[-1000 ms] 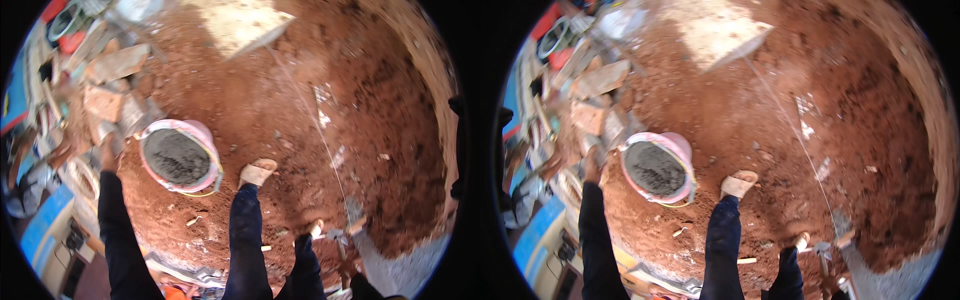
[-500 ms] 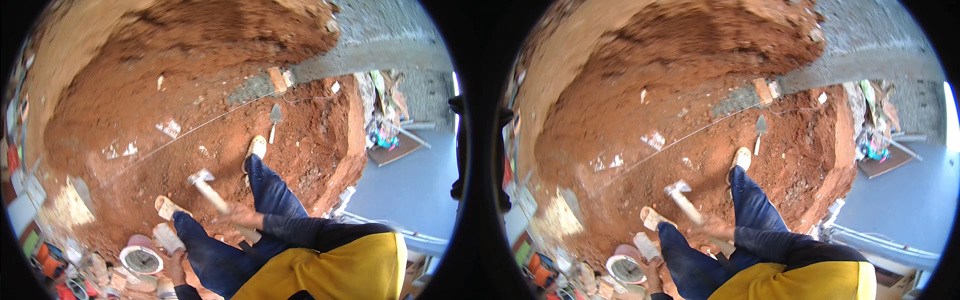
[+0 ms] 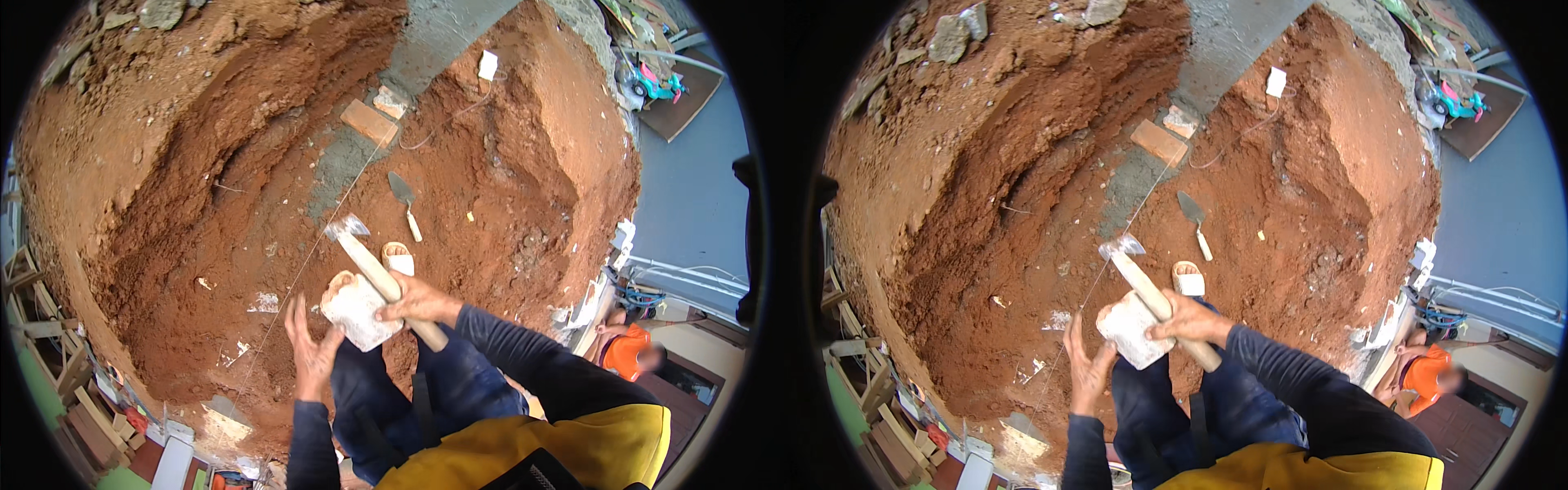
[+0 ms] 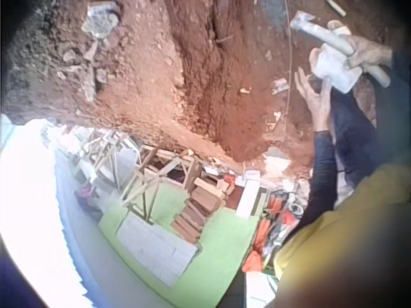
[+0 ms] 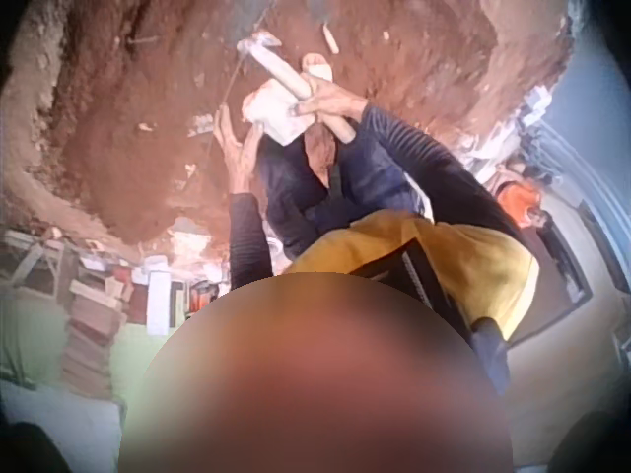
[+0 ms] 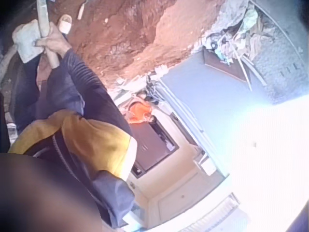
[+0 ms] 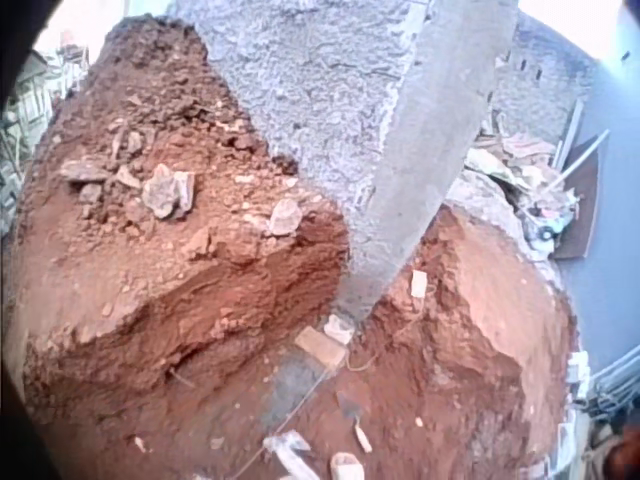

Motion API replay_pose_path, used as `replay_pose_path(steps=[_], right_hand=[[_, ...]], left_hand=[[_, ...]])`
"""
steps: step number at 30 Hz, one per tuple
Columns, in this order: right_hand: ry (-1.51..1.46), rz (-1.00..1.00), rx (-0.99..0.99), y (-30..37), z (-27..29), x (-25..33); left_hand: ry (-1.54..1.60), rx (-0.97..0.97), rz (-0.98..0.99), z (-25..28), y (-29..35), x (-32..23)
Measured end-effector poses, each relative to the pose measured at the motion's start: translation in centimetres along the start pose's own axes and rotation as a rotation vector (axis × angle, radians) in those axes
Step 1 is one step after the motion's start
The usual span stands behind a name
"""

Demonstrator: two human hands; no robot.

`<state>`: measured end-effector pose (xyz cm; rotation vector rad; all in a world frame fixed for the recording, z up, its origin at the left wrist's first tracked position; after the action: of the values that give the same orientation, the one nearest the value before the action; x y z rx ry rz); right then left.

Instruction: The person scoops wet cement from a bucket with a trowel and spreads it along a string line on the ground. They place bricks into the cement, tap them with a hammer to level them, and continue adding more bricks along the line.

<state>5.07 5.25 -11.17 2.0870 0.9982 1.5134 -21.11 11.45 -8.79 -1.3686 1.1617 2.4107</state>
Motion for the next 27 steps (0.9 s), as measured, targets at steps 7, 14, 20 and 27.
replay_pose_path(steps=[7, 14, 20, 27], right_hand=[[-0.086, 0.02, 0.031, -9.4, 12.3, 0.1], [-0.126, -0.099, -0.461, -15.3, 29.5, -11.7], [-0.182, -0.035, -0.558, -14.4, 35.3, -19.3], [-0.332, 0.128, -0.575, -21.1, 35.5, -22.8]], left_hand=[[0.454, 0.631, 0.116, 0.7, -23.9, 2.9], [0.235, 0.248, 0.123, -2.3, -50.5, 12.5], [0.326, 0.279, 0.029, -7.0, -66.1, 17.8], [0.311, 0.403, 0.015, -12.6, -69.4, 19.4]])
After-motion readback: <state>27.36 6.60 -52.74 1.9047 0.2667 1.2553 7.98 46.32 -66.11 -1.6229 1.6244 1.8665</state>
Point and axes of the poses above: each hand's wrist, its own y-axis away from the middle knuckle, its own z-axis out of the back of the hand, x = y × z, the point moved 1 cm from there along -y, towards the middle knuckle, and after that the axes turned 10 degrees about x, right-handed, at the moved point
